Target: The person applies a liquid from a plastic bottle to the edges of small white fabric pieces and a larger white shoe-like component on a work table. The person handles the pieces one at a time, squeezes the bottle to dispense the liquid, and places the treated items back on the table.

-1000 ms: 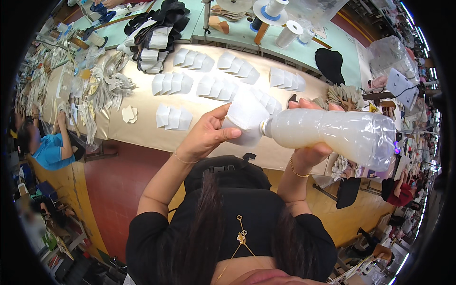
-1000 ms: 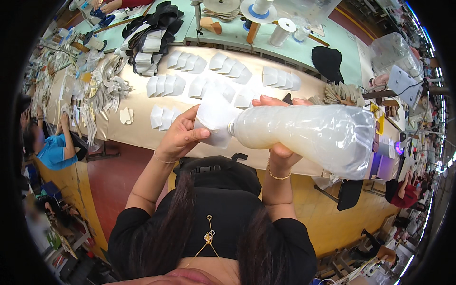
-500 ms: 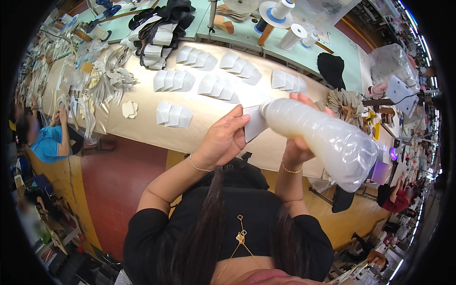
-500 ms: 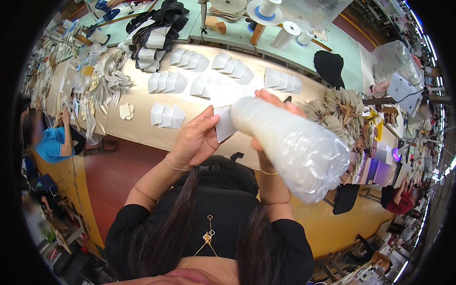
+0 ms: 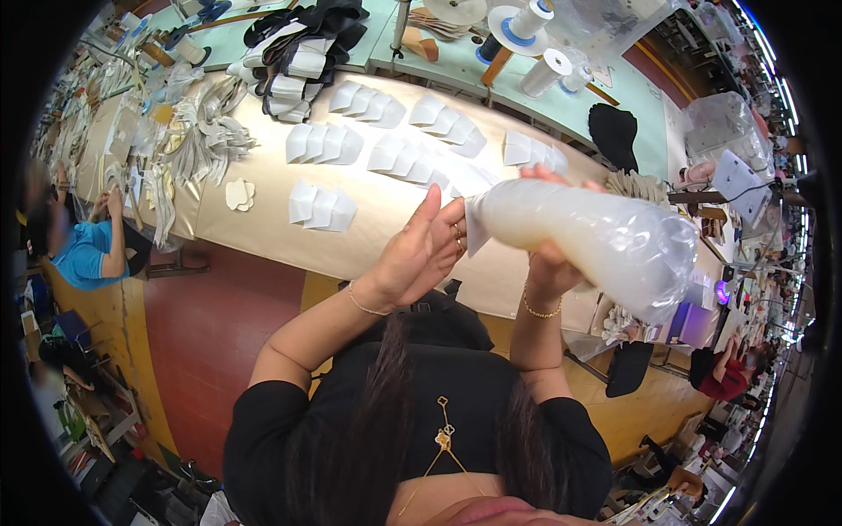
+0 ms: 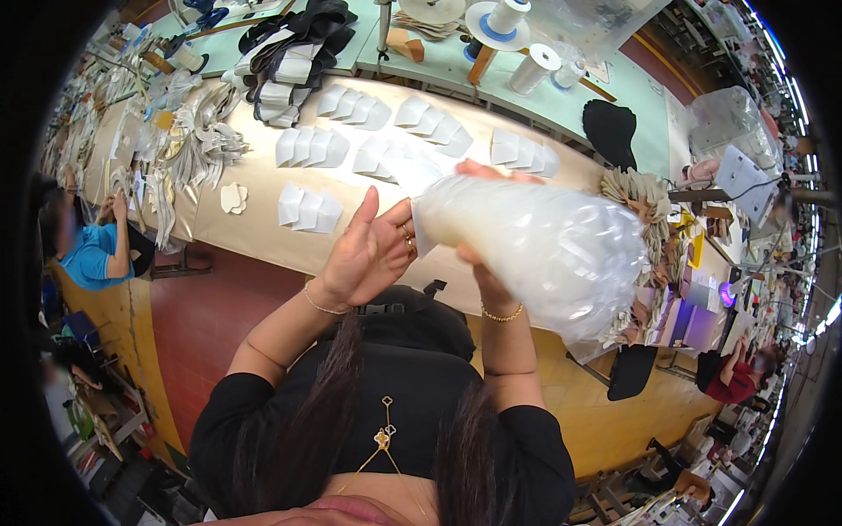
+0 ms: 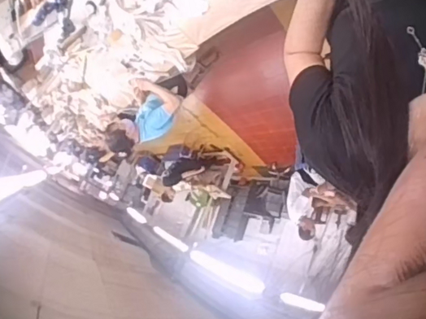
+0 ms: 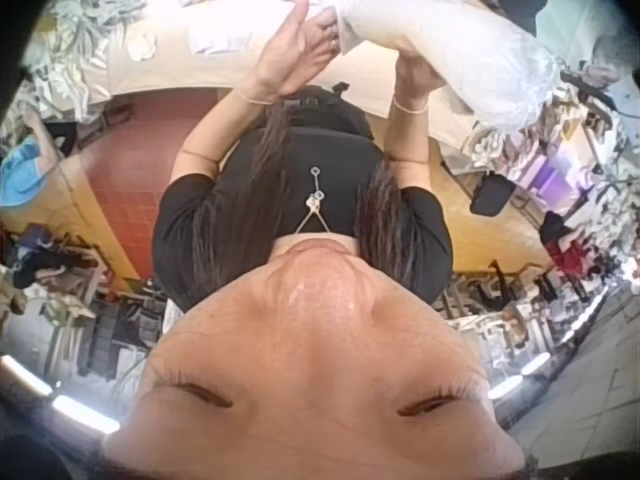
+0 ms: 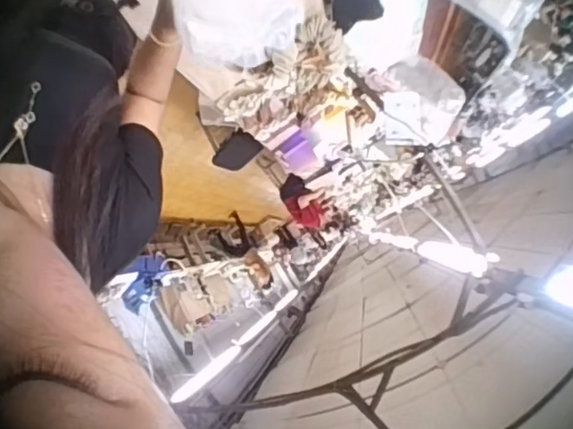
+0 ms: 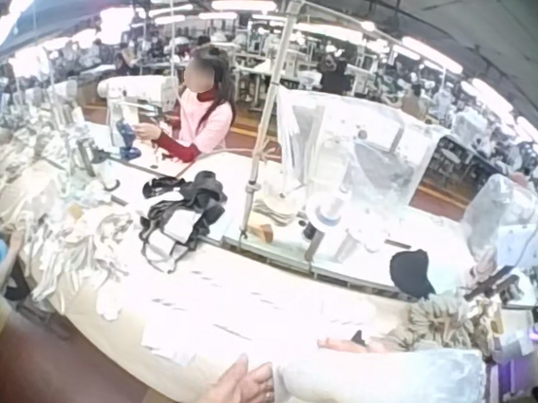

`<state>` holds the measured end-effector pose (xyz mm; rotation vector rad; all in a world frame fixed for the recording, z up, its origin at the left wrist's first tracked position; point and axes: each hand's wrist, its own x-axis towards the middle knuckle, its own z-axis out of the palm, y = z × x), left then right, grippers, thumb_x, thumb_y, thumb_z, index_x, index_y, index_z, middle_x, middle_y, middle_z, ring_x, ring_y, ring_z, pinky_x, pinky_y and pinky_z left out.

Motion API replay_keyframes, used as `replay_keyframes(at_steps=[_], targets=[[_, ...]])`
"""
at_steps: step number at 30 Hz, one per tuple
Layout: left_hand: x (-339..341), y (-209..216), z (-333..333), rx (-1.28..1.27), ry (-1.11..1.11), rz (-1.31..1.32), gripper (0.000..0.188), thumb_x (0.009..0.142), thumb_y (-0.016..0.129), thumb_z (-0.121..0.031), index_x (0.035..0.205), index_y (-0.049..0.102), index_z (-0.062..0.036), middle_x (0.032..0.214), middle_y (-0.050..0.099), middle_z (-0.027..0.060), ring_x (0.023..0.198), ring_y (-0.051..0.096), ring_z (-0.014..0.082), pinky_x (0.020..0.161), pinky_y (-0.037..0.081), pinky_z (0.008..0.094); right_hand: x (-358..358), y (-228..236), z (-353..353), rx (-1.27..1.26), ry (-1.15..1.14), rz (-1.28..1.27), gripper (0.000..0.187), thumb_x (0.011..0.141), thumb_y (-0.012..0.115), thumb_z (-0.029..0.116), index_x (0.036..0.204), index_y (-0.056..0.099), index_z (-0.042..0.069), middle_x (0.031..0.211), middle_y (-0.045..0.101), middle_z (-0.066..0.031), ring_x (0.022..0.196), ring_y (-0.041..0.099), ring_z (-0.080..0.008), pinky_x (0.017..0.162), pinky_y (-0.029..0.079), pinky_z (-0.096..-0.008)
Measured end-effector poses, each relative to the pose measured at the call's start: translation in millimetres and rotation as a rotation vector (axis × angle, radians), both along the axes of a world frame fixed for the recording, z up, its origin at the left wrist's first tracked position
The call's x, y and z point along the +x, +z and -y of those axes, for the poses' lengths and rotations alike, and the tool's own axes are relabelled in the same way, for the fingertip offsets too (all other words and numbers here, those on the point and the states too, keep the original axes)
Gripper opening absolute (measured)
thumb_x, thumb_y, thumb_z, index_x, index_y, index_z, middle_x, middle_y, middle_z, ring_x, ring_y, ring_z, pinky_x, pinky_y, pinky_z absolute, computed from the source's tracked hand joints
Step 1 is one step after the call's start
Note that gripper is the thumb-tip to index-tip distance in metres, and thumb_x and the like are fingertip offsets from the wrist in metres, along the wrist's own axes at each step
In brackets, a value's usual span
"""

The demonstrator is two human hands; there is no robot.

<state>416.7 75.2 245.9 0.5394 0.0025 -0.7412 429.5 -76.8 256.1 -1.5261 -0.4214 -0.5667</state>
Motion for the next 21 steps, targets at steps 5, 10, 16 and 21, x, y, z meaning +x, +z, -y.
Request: replay_keyframes(at_steps=[5, 10, 16, 21], targets=[[1.7, 1.2, -2.2, -0.019, 0.060, -0.031, 0.073, 0.090, 0.021, -0.058, 0.134, 0.026, 0.0001, 0.119, 0.047, 0.0070, 0.089, 0.046, 0.0099, 0.085, 0.035, 0.0223, 0.3, -3.3, 2.3, 0.079, 0.135, -0.003, 0.084, 0.066, 0.072, 0.047, 0.124, 0.027, 0.006, 0.114, 0.052, -0.0239, 0.105, 0.053, -0.0341, 0.090, 0.042, -0.0449], [2.9, -0.7, 0.3, -0.118, 0.156, -0.057, 0.065, 0.093, 0.021, -0.051, 0.132, 0.028, -0.0004, 0.125, 0.045, 0.0098, 0.111, 0.044, 0.0155, 0.097, 0.030, 0.0288, -8.4, -3.7, 2.7, 0.021, -0.030, -0.109, 0.080, 0.075, 0.056, 0.058, 0.124, 0.024, 0.004, 0.106, 0.054, -0.0303, 0.093, 0.058, -0.0405, 0.084, 0.046, -0.0503], [3.4, -6.4, -0.7, -0.116, 0.164, -0.047, 0.050, 0.095, 0.028, -0.036, 0.132, 0.028, -0.0012, 0.127, 0.044, 0.0114, 0.114, 0.045, 0.0190, 0.097, 0.034, 0.0325, -15.2, -2.7, 8.4, 0.005, 0.039, -0.012, 0.076, 0.078, 0.057, 0.053, 0.125, 0.023, 0.004, 0.107, 0.052, -0.0317, 0.094, 0.056, -0.0425, 0.081, 0.047, -0.0534], [2.9, -10.0, -0.6, -0.058, 0.223, -0.064, 0.038, 0.095, 0.035, -0.022, 0.128, 0.033, -0.0034, 0.122, 0.049, 0.0088, 0.110, 0.049, 0.0166, 0.094, 0.039, 0.0316, -4.1, -10.9, 16.2, -0.014, 0.038, 0.177, 0.073, 0.080, 0.056, 0.048, 0.124, 0.024, 0.000, 0.107, 0.051, -0.0334, 0.092, 0.057, -0.0434, 0.081, 0.047, -0.0528]])
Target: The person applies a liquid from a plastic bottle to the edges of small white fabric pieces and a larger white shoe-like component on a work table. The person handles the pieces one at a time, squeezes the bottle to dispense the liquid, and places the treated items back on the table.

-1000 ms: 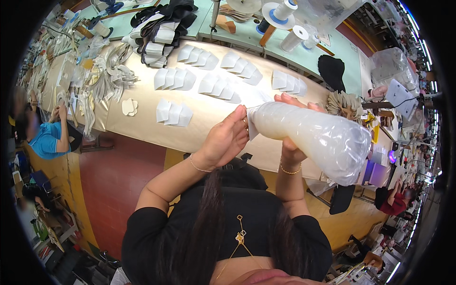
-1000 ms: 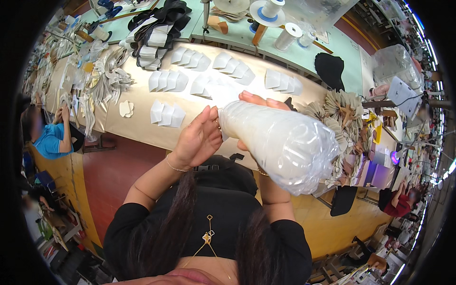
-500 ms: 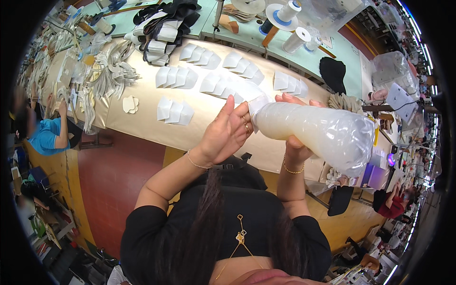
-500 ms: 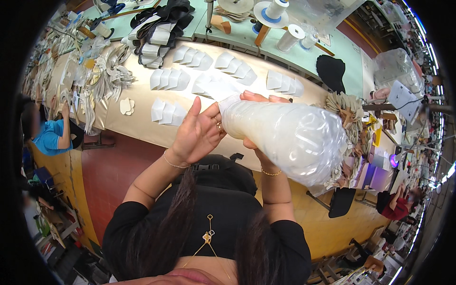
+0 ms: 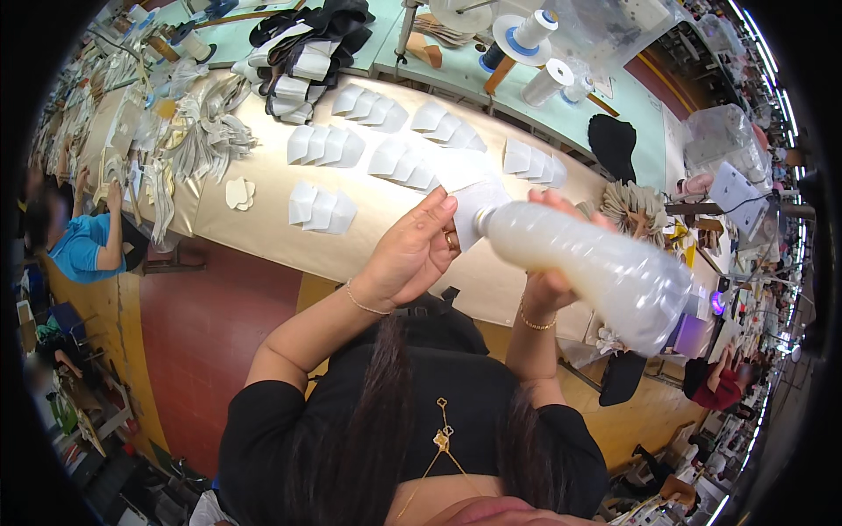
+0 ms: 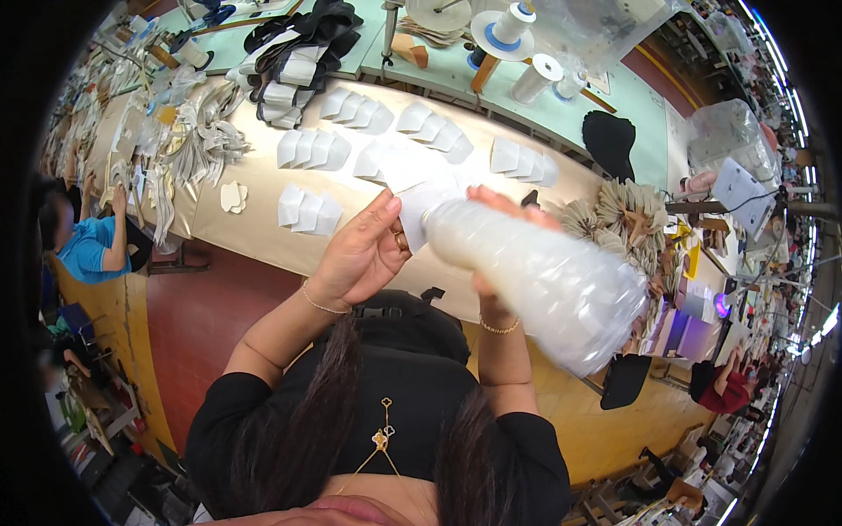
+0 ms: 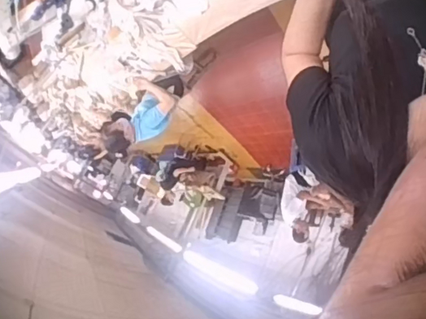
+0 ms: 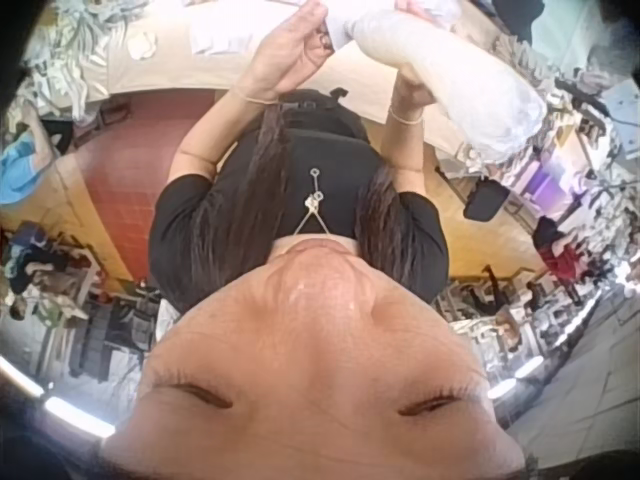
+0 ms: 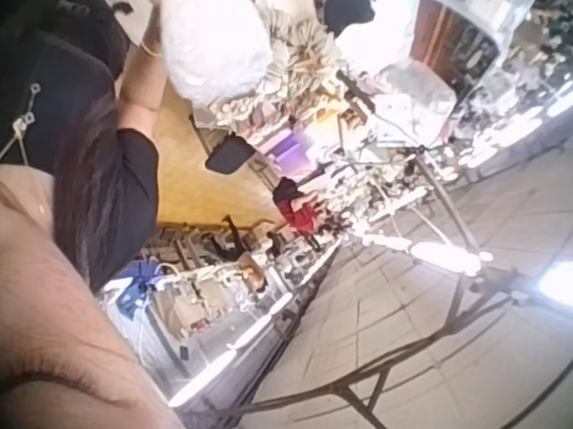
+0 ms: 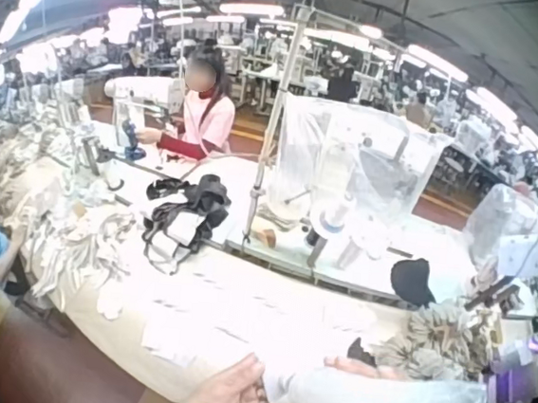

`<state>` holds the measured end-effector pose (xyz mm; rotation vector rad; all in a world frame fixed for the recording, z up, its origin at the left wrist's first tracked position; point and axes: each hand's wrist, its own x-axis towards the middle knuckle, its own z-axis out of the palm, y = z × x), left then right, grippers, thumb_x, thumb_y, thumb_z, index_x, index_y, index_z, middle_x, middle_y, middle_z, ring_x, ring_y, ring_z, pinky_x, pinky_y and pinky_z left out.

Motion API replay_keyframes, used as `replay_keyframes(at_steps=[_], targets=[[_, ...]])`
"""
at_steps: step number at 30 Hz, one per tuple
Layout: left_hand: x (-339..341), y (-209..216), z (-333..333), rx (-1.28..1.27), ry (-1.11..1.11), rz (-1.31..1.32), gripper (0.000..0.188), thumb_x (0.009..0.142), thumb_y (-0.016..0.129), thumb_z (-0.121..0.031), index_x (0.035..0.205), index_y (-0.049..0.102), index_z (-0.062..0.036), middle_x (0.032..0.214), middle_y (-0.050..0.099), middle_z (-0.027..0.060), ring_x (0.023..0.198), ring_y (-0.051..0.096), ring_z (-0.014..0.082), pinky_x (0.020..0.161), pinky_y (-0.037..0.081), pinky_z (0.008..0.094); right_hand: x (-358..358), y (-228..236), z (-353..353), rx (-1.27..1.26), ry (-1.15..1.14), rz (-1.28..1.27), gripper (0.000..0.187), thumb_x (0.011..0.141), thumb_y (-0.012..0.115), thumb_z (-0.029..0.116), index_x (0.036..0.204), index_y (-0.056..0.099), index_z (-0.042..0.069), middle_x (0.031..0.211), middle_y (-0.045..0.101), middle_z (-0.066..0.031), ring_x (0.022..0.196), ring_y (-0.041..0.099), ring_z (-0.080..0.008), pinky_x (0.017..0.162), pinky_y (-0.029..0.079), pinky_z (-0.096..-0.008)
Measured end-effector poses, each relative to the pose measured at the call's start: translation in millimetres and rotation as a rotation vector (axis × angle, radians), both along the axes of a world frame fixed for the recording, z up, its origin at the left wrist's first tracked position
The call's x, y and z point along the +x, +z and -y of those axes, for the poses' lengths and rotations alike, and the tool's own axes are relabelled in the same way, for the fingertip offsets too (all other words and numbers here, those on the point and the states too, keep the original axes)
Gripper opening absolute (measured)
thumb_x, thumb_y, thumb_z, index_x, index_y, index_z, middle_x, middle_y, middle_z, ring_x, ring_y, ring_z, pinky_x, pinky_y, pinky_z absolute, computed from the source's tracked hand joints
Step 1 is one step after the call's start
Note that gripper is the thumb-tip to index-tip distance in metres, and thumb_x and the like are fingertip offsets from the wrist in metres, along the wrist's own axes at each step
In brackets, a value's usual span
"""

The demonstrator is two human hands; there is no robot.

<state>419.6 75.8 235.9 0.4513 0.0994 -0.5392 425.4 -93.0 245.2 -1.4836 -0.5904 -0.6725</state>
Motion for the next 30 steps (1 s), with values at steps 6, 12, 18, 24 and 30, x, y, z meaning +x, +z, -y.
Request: replay_keyframes(at_steps=[6, 12, 18, 24, 30], targets=[[1.3, -1.4, -4.2, -0.077, -0.011, -0.085, 0.032, 0.094, 0.037, -0.016, 0.124, 0.038, -0.0040, 0.118, 0.052, 0.0075, 0.108, 0.051, 0.0168, 0.092, 0.042, 0.0322, 2.3, 3.7, 8.0, 0.205, -0.147, -0.168, 0.080, 0.074, 0.064, 0.050, 0.126, 0.026, 0.003, 0.109, 0.053, -0.0305, 0.096, 0.057, -0.0395, 0.084, 0.046, -0.0500], [-0.7, 0.5, -5.3, -0.091, -0.034, -0.119, 0.031, 0.094, 0.038, -0.015, 0.122, 0.040, -0.0047, 0.116, 0.053, 0.0071, 0.107, 0.052, 0.0160, 0.092, 0.042, 0.0318, 4.3, 6.6, 7.8, 0.311, -0.202, -0.188, 0.080, 0.074, 0.066, 0.047, 0.126, 0.025, 0.002, 0.108, 0.053, -0.0308, 0.095, 0.056, -0.0409, 0.083, 0.046, -0.0518], [-1.5, -1.0, -0.5, -0.149, -0.012, -0.134, 0.029, 0.093, 0.038, -0.015, 0.121, 0.041, -0.0055, 0.117, 0.053, 0.0066, 0.108, 0.051, 0.0155, 0.093, 0.041, 0.0311, -11.6, -0.6, 1.6, 0.243, -0.162, -0.148, 0.083, 0.073, 0.067, 0.047, 0.126, 0.023, 0.002, 0.107, 0.052, -0.0306, 0.095, 0.057, -0.0407, 0.082, 0.047, -0.0508], [-8.8, -18.4, 6.0, -0.177, 0.062, -0.083, 0.018, 0.093, 0.041, -0.016, 0.108, 0.047, -0.0074, 0.109, 0.055, 0.0047, 0.099, 0.052, 0.0128, 0.089, 0.041, 0.0309, -30.8, -6.0, -13.0, 0.112, 0.055, -0.355, 0.080, 0.074, 0.061, 0.056, 0.120, 0.026, 0.000, 0.099, 0.056, -0.0285, 0.085, 0.060, -0.0381, 0.075, 0.051, -0.0472], [-16.4, -82.5, -62.6, 0.348, 0.441, 0.025, 0.014, 0.088, 0.047, -0.012, 0.098, 0.054, -0.0051, 0.101, 0.056, 0.0033, 0.097, 0.051, 0.0118, 0.090, 0.038, 0.0272, -20.8, -4.8, -0.6, 0.255, 0.077, -0.564, 0.085, 0.073, 0.050, 0.068, 0.119, 0.030, 0.000, 0.088, 0.061, -0.0233, 0.070, 0.063, -0.0336, 0.064, 0.054, -0.0413]])
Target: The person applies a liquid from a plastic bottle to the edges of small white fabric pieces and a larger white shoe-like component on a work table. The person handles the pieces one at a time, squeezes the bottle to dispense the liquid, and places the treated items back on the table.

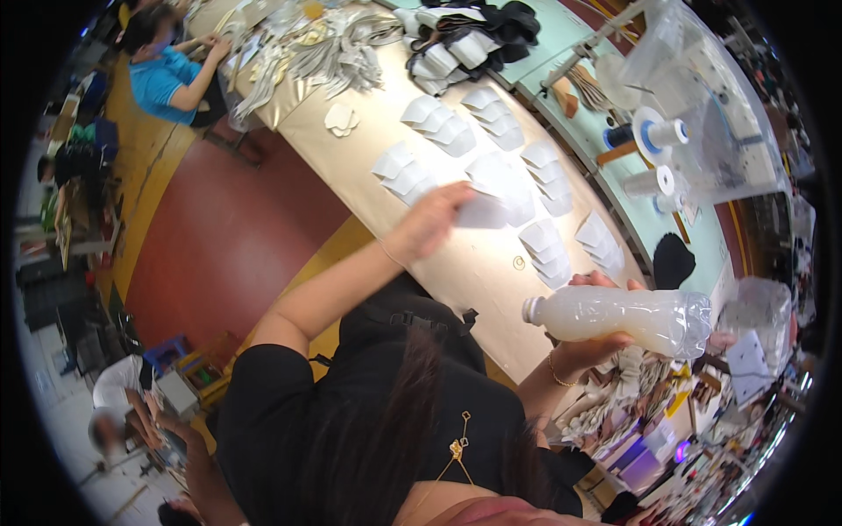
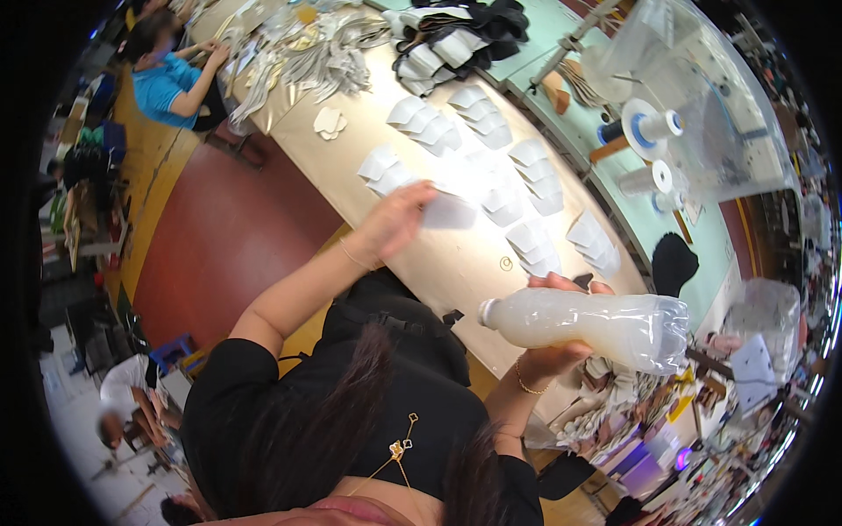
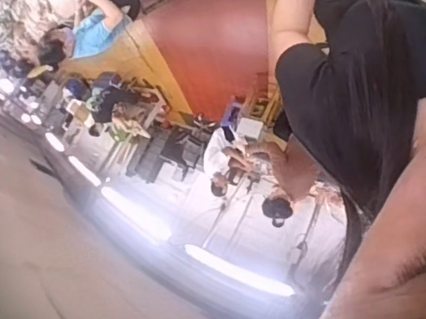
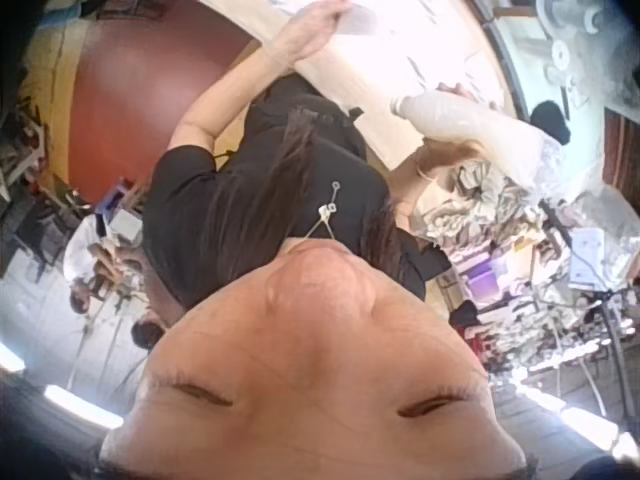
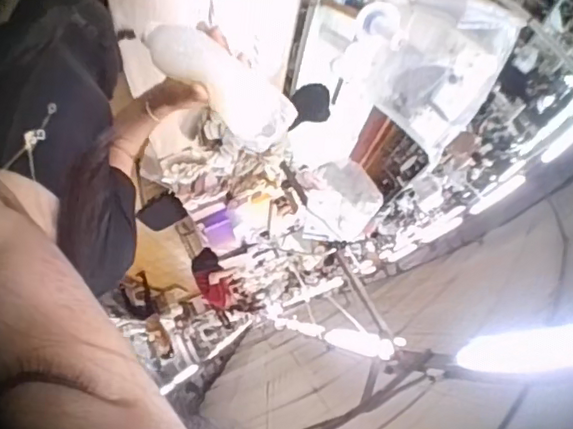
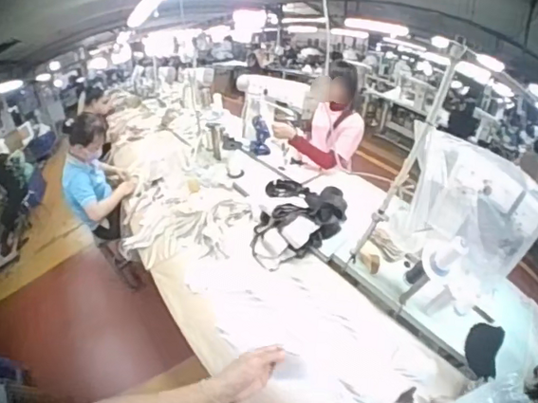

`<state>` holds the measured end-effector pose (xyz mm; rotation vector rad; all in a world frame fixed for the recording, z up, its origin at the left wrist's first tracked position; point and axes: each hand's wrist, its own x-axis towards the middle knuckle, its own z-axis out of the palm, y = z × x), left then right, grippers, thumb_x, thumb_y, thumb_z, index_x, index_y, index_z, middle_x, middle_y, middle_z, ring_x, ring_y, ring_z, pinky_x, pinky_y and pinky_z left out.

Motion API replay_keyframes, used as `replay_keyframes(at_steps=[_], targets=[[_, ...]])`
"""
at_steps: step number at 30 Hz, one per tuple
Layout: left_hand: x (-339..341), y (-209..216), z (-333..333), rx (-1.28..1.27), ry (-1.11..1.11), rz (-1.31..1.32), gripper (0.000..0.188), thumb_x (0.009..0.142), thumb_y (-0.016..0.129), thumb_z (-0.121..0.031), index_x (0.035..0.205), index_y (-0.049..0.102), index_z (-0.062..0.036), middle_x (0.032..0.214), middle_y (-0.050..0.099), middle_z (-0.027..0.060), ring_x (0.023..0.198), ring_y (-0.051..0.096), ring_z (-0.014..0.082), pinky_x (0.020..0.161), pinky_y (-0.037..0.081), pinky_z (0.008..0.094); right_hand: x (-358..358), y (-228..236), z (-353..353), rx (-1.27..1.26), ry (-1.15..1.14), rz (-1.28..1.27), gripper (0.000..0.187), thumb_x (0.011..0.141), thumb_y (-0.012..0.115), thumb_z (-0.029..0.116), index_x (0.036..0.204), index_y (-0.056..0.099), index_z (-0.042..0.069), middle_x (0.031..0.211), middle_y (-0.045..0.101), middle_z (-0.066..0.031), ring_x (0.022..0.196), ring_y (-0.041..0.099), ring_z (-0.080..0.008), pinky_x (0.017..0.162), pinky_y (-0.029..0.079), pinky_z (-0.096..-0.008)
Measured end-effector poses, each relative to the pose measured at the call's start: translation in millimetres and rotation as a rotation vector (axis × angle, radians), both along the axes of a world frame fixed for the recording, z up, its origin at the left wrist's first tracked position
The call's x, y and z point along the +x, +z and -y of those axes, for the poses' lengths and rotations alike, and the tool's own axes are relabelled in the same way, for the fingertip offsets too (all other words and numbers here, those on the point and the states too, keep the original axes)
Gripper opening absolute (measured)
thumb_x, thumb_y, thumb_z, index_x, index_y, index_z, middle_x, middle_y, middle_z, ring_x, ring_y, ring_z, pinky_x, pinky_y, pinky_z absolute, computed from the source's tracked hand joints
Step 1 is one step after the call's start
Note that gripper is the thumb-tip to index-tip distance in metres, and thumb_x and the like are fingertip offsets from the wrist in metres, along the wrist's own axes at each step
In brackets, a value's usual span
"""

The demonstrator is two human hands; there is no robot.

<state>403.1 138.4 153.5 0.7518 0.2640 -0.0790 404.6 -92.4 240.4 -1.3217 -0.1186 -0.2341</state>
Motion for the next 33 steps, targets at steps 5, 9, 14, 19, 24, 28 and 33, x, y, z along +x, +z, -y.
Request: replay_keyframes(at_steps=[5, 9, 14, 19, 24, 28, 33], targets=[[-5.9, -78.3, -140.8, 0.421, 0.282, -0.367, 0.026, 0.083, 0.043, -0.018, 0.097, 0.057, -0.0002, 0.094, 0.059, 0.0069, 0.089, 0.054, 0.0162, 0.085, 0.040, 0.0295, 9.8, -12.7, -8.3, 0.063, 0.076, -0.117, 0.085, 0.071, 0.055, 0.066, 0.119, 0.031, -0.001, 0.088, 0.061, -0.0235, 0.070, 0.063, -0.0335, 0.064, 0.054, -0.0412], [10.0, -137.0, -213.3, 0.611, 0.315, -0.522, 0.027, 0.081, 0.044, -0.020, 0.091, 0.058, 0.0005, 0.087, 0.058, 0.0070, 0.082, 0.053, 0.0166, 0.077, 0.041, 0.0278, 3.5, -18.2, -28.8, 0.035, 0.172, -0.155, 0.084, 0.070, 0.060, 0.062, 0.119, 0.032, 0.000, 0.090, 0.060, -0.0240, 0.073, 0.063, -0.0338, 0.067, 0.054, -0.0414], [44.1, -204.2, -247.4, 0.900, 0.157, -0.542, 0.030, 0.081, 0.041, -0.026, 0.082, 0.058, -0.0011, 0.077, 0.057, 0.0096, 0.076, 0.054, 0.0200, 0.070, 0.040, 0.0322, 10.2, -15.1, -68.0, 0.051, 0.110, -0.126, 0.081, 0.071, 0.060, 0.060, 0.120, 0.032, 0.001, 0.093, 0.060, -0.0240, 0.076, 0.063, -0.0334, 0.069, 0.053, -0.0413], [59.8, -228.6, -248.2, 1.408, -0.141, -0.527, 0.042, 0.084, 0.040, -0.036, 0.093, 0.059, 0.0010, 0.090, 0.056, 0.0198, 0.086, 0.052, 0.0329, 0.081, 0.039, 0.0407, 17.8, -17.4, -127.0, 0.068, 0.017, -0.123, 0.080, 0.073, 0.058, 0.060, 0.122, 0.031, 0.002, 0.094, 0.060, -0.0216, 0.076, 0.063, -0.0327, 0.070, 0.053, -0.0421], [53.2, -195.5, -254.2, 1.736, -0.027, -0.381, 0.042, 0.082, 0.051, -0.039, 0.114, 0.053, -0.0109, 0.106, 0.049, 0.0186, 0.100, 0.044, 0.0361, 0.084, 0.037, 0.0454, 20.0, -19.0, -173.0, 0.094, 0.083, -0.079, 0.073, 0.079, 0.056, 0.054, 0.125, 0.029, 0.004, 0.101, 0.057, -0.0222, 0.084, 0.061, -0.0339, 0.073, 0.052, -0.0423], [62.9, -162.6, -299.5, 1.872, -0.078, -0.477, 0.078, 0.066, 0.068, -0.042, 0.133, 0.032, -0.0248, 0.136, 0.027, 0.0150, 0.121, 0.029, 0.0392, 0.093, 0.031, 0.0517, 22.9, -16.4, -201.7, 0.104, 0.094, -0.082, 0.070, 0.079, 0.056, 0.051, 0.125, 0.030, 0.005, 0.102, 0.057, -0.0221, 0.085, 0.061, -0.0334, 0.073, 0.052, -0.0423], [78.1, -157.5, -338.6, 1.843, -0.734, -0.635, 0.106, 0.058, 0.077, -0.037, 0.139, 0.008, -0.0376, 0.146, 0.003, 0.0140, 0.130, 0.015, 0.0407, 0.098, 0.030, 0.0513, 28.8, -12.4, -227.1, 0.086, 0.095, -0.108, 0.075, 0.077, 0.058, 0.053, 0.124, 0.029, 0.002, 0.098, 0.058, -0.0235, 0.081, 0.062, -0.0343, 0.072, 0.053, -0.0414]])
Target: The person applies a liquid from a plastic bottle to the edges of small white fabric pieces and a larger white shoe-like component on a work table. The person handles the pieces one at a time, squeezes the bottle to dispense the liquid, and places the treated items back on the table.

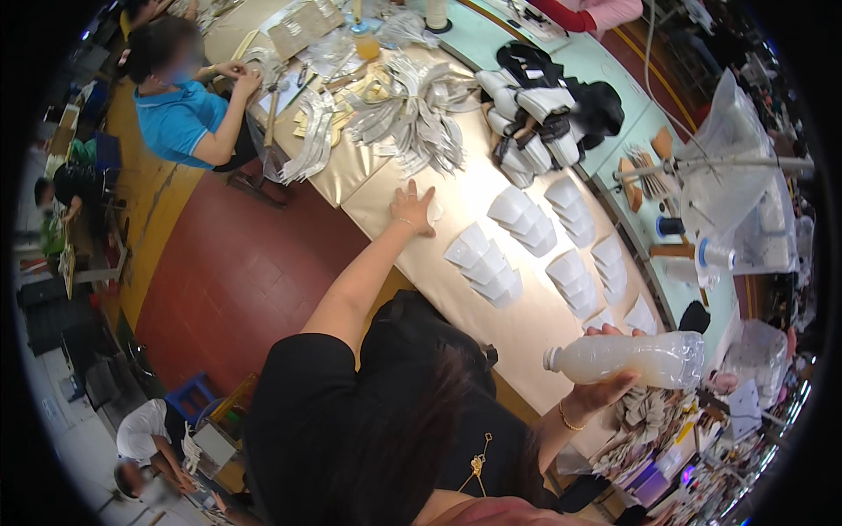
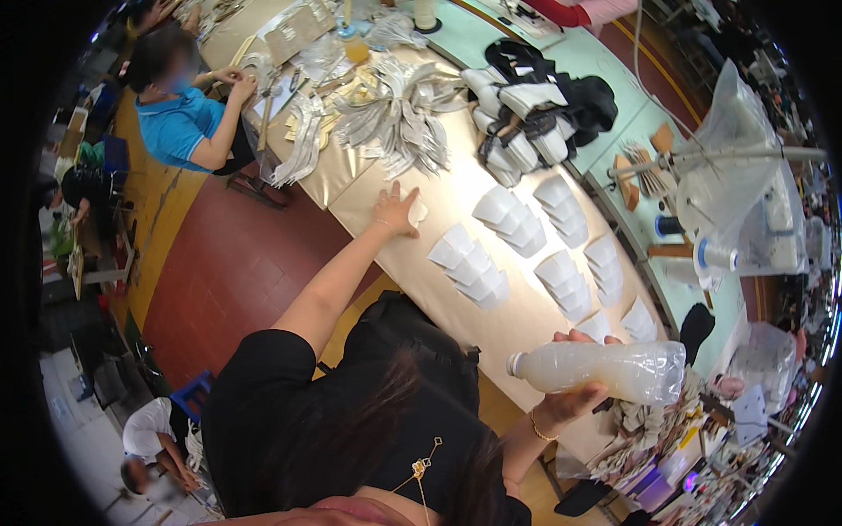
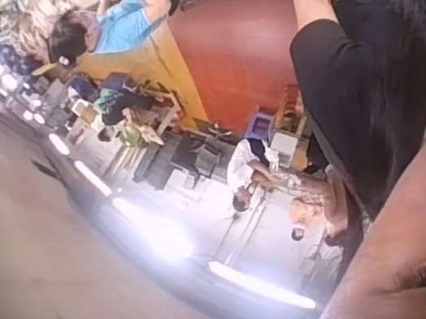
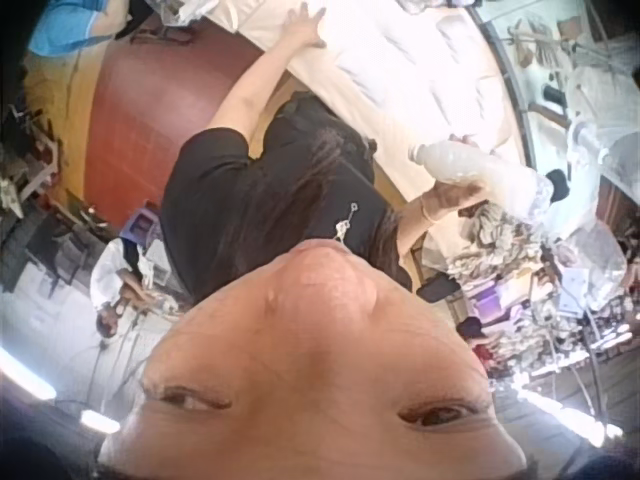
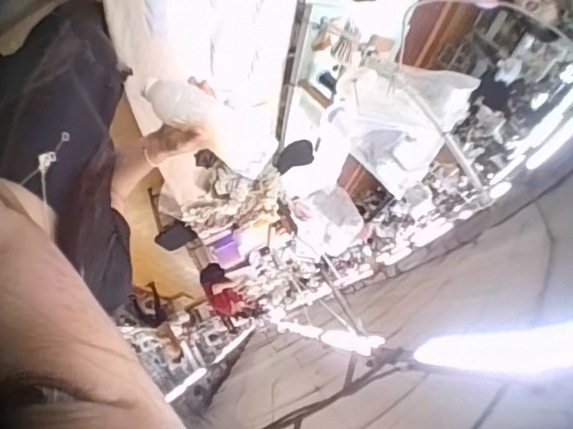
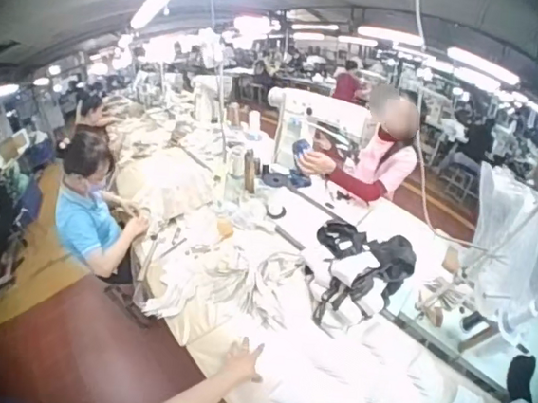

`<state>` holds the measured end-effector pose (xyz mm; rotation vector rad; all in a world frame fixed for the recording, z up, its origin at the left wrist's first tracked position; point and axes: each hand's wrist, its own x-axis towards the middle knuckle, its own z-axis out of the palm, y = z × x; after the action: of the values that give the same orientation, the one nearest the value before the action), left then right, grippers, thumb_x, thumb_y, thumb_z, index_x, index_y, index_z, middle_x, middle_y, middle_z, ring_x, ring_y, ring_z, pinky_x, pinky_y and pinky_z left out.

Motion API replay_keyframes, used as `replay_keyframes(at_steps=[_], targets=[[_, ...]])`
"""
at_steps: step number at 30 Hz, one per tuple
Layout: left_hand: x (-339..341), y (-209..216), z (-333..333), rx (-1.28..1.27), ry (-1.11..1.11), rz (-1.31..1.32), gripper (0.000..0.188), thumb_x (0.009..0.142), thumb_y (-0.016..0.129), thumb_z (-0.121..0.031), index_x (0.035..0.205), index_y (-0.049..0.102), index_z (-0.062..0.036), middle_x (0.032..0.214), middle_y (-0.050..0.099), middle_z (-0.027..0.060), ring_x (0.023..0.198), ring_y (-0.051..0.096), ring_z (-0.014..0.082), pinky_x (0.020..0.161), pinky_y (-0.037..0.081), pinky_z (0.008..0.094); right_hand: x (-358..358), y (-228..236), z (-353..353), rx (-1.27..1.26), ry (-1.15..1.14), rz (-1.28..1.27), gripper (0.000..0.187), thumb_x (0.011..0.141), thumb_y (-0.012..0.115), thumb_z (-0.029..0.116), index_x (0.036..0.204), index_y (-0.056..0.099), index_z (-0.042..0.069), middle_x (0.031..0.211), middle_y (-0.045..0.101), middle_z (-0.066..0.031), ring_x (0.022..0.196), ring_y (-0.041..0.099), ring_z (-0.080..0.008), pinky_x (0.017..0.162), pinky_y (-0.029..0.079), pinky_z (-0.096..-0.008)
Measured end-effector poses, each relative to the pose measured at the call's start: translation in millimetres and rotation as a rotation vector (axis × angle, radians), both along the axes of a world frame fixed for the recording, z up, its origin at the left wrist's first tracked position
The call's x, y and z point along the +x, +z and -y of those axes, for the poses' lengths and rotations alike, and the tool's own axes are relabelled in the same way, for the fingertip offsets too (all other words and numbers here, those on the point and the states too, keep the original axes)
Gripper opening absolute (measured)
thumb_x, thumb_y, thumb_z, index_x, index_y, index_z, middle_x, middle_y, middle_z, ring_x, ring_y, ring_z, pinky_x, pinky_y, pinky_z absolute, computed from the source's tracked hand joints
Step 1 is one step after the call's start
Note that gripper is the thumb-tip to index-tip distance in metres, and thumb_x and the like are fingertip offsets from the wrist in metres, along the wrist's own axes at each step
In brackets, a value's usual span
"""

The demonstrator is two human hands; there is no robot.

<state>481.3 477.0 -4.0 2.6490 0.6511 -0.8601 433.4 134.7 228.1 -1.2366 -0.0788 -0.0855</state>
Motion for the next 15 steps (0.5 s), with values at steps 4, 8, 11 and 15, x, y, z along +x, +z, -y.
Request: replay_keyframes(at_steps=[4, 8, 11, 15], targets=[[-4.2, -18.5, 2.2, 0.028, -0.043, 0.192, 0.086, 0.053, 0.079, -0.026, 0.127, 0.035, -0.0219, 0.128, 0.033, 0.0139, 0.115, 0.037, 0.0366, 0.088, 0.043, 0.0430, 5.9, 1.1, -10.2, -0.003, 0.039, -0.007, 0.073, 0.078, 0.057, 0.053, 0.123, 0.029, 0.002, 0.098, 0.058, -0.0229, 0.081, 0.062, -0.0333, 0.071, 0.054, -0.0410], [-5.4, -25.9, 10.4, -0.008, 0.016, 0.225, 0.074, 0.053, 0.077, -0.020, 0.116, 0.040, -0.0129, 0.119, 0.037, 0.0130, 0.107, 0.042, 0.0331, 0.085, 0.045, 0.0385, 12.3, 0.3, -17.3, 0.006, 0.087, -0.020, 0.072, 0.079, 0.055, 0.053, 0.122, 0.030, 0.002, 0.096, 0.058, -0.0221, 0.078, 0.063, -0.0321, 0.069, 0.054, -0.0399], [-2.4, -18.4, 13.9, 0.018, 0.033, 0.199, 0.075, 0.053, 0.077, -0.020, 0.116, 0.038, -0.0124, 0.119, 0.036, 0.0134, 0.107, 0.042, 0.0331, 0.086, 0.045, 0.0376, 17.3, -2.0, -19.0, -0.022, 0.107, 0.000, 0.070, 0.080, 0.054, 0.053, 0.122, 0.031, 0.002, 0.095, 0.058, -0.0220, 0.077, 0.063, -0.0318, 0.068, 0.054, -0.0393], [-3.5, -5.7, 17.1, -0.017, 0.048, 0.129, 0.075, 0.055, 0.078, -0.023, 0.117, 0.036, -0.0142, 0.120, 0.035, 0.0109, 0.113, 0.039, 0.0297, 0.086, 0.046, 0.0387, 23.9, -9.7, -15.5, -0.005, 0.097, -0.020, 0.069, 0.080, 0.053, 0.053, 0.122, 0.032, 0.002, 0.096, 0.058, -0.0227, 0.079, 0.062, -0.0328, 0.069, 0.053, -0.0398]])
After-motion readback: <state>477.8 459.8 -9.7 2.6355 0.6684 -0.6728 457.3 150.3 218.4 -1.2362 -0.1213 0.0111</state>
